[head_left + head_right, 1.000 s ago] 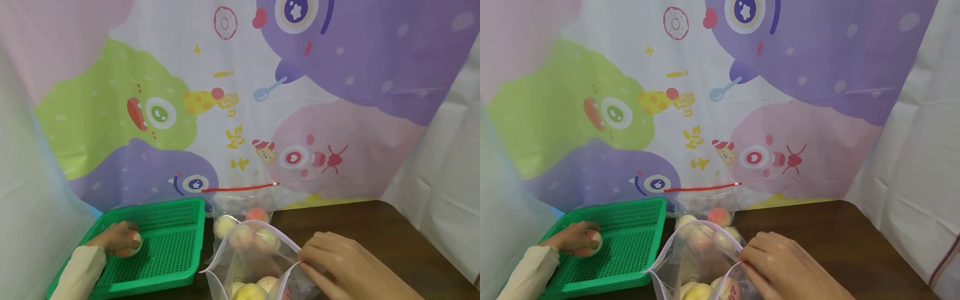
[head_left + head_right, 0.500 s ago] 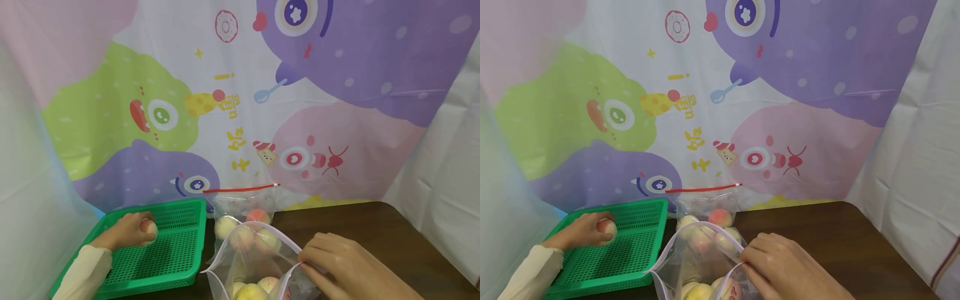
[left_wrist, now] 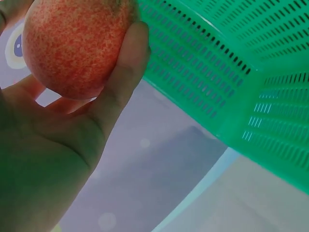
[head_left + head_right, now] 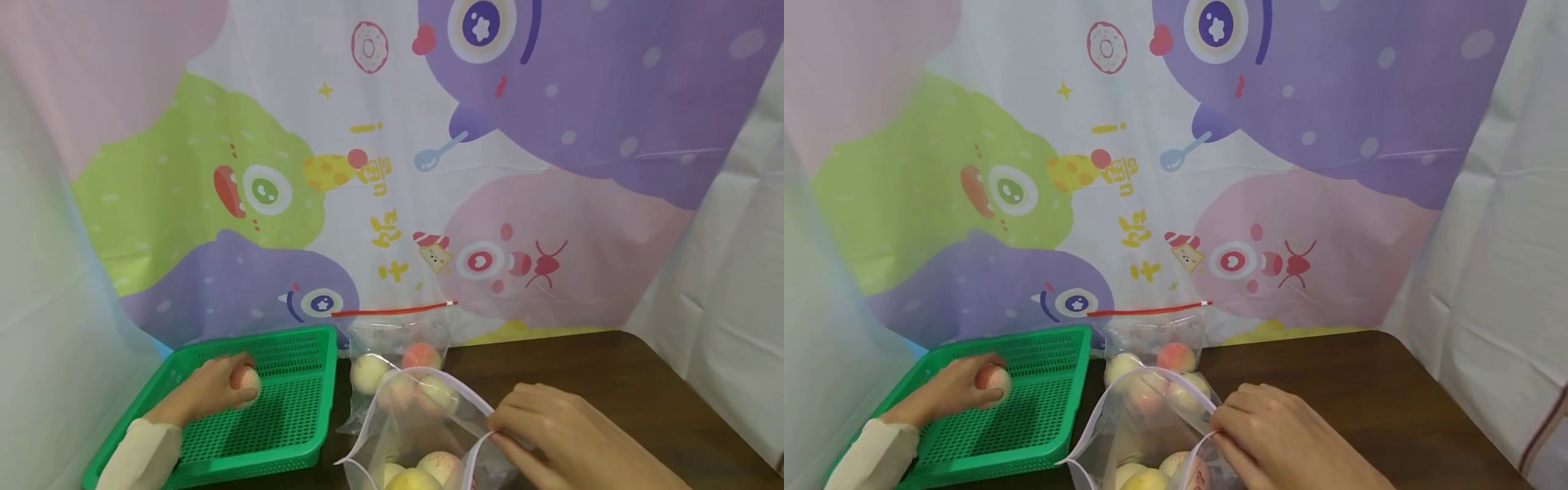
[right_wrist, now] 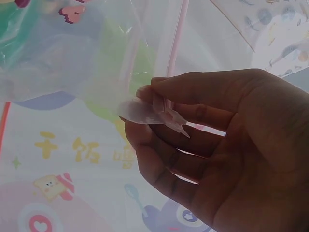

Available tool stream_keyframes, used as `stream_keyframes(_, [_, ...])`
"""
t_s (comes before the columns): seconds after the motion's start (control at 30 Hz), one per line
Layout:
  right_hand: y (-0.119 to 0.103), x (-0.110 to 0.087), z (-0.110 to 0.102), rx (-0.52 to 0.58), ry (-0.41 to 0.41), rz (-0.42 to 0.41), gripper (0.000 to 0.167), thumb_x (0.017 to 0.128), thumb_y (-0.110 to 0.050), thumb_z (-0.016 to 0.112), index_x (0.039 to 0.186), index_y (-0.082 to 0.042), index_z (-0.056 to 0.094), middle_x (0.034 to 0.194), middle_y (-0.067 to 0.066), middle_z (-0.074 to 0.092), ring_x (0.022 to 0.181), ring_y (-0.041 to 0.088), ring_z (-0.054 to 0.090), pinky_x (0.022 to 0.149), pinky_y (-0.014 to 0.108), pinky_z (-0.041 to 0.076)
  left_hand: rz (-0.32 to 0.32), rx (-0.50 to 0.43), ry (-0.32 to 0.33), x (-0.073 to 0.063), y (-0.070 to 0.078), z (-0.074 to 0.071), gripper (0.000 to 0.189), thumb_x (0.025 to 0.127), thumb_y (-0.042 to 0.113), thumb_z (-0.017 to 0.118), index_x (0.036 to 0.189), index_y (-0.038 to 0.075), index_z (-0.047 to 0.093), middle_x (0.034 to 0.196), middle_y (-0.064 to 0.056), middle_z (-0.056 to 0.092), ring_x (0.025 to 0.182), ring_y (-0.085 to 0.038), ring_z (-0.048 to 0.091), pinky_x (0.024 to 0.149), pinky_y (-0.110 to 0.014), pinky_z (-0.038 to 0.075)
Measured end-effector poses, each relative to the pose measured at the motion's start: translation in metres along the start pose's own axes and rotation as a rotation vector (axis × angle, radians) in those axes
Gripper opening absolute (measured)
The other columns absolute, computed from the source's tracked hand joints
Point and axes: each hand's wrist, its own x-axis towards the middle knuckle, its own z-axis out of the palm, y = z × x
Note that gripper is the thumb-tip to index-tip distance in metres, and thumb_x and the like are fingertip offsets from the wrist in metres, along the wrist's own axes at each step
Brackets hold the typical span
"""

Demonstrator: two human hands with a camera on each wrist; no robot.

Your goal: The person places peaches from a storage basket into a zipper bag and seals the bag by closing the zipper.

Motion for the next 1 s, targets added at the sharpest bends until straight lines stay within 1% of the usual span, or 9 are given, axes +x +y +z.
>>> stream_keyframes(0.17, [0.0,0.0,0.001,0.005,-0.004,0.0,0.01,0.101,-0.03,0.059,0.094,-0.028,0.066,0.089,-0.02,0.056,0.079,-0.004,0.051,0.07,0.012,0.042,-0.021,-0.022,-0.01,-0.005,-0.003,0.005,0.051,0.088,0.031,0.073,0.127,0.001,0.057,0.103,-0.008,0.063,0.079,-0.016,0.059,0.062,-0.035,0.05])
stream_keyframes(0.33, [0.0,0.0,0.001,0.001,0.008,-0.004,0.016,0.103,-0.032,0.055,0.092,-0.028,0.066,0.088,-0.02,0.055,0.078,-0.004,0.051,0.069,0.012,0.042,-0.022,-0.036,-0.003,-0.009,0.002,0.007,0.052,0.088,0.031,0.074,0.128,0.003,0.057,0.105,-0.009,0.063,0.079,-0.016,0.059,0.061,-0.034,0.05])
stream_keyframes(0.43, [0.0,0.001,0.001,0.002,0.011,-0.002,0.017,0.103,-0.033,0.054,0.092,-0.028,0.066,0.087,-0.021,0.055,0.078,-0.004,0.051,0.069,0.012,0.042,-0.012,-0.04,0.003,-0.012,0.007,0.007,0.054,0.087,0.031,0.074,0.129,0.003,0.057,0.108,-0.01,0.062,0.08,-0.016,0.058,0.061,-0.034,0.049])
stream_keyframes(0.57, [-0.001,0.001,0.001,0.002,0.006,0.002,0.014,0.102,-0.032,0.056,0.092,-0.029,0.066,0.087,-0.021,0.056,0.078,-0.004,0.051,0.069,0.011,0.042,0.024,-0.038,0.017,-0.015,0.016,0.009,0.053,0.086,0.03,0.075,0.129,0.005,0.057,0.115,-0.013,0.062,0.082,-0.016,0.058,0.061,-0.033,0.049])
stream_keyframes(0.7, [-0.001,0.0,0.0,0.003,0.001,0.003,0.012,0.101,-0.031,0.059,0.093,-0.029,0.067,0.087,-0.021,0.056,0.078,-0.004,0.051,0.069,0.011,0.042,0.051,-0.024,0.036,-0.019,0.029,0.011,0.054,0.084,0.031,0.077,0.129,0.006,0.058,0.119,-0.016,0.06,0.082,-0.017,0.058,0.06,-0.033,0.05])
stream_keyframes(0.77, [-0.002,0.001,0.0,0.003,0.007,0.0,0.014,0.102,-0.032,0.057,0.092,-0.029,0.067,0.087,-0.021,0.056,0.078,-0.004,0.051,0.069,0.011,0.042,0.068,-0.025,0.04,-0.021,0.035,0.013,0.055,0.084,0.031,0.077,0.129,0.006,0.058,0.12,-0.017,0.06,0.082,-0.017,0.058,0.06,-0.033,0.05])
stream_keyframes(0.83, [-0.002,0.001,0.0,0.003,0.013,-0.006,0.016,0.103,-0.033,0.055,0.092,-0.029,0.067,0.087,-0.021,0.056,0.078,-0.004,0.051,0.069,0.012,0.042,0.064,-0.016,0.045,-0.022,0.041,0.015,0.055,0.083,0.031,0.078,0.129,0.008,0.058,0.121,-0.017,0.059,0.082,-0.016,0.058,0.06,-0.032,0.05])
stream_keyframes(0.93, [-0.002,0.001,0.0,0.005,0.023,-0.009,0.019,0.104,-0.034,0.052,0.092,-0.028,0.067,0.087,-0.02,0.056,0.078,-0.004,0.051,0.069,0.012,0.042,0.083,0.007,0.057,-0.024,0.047,0.019,0.052,0.082,0.03,0.078,0.127,0.01,0.06,0.118,-0.014,0.06,0.083,-0.016,0.057,0.06,-0.031,0.05])
stream_keyframes(1.0, [-0.002,0.001,0.0,0.005,0.026,-0.013,0.019,0.104,-0.033,0.053,0.092,-0.028,0.067,0.087,-0.02,0.056,0.078,-0.004,0.051,0.069,0.012,0.042,0.089,0.025,0.062,-0.024,0.05,0.021,0.051,0.081,0.029,0.079,0.125,0.012,0.061,0.117,-0.012,0.06,0.083,-0.016,0.056,0.06,-0.03,0.05])
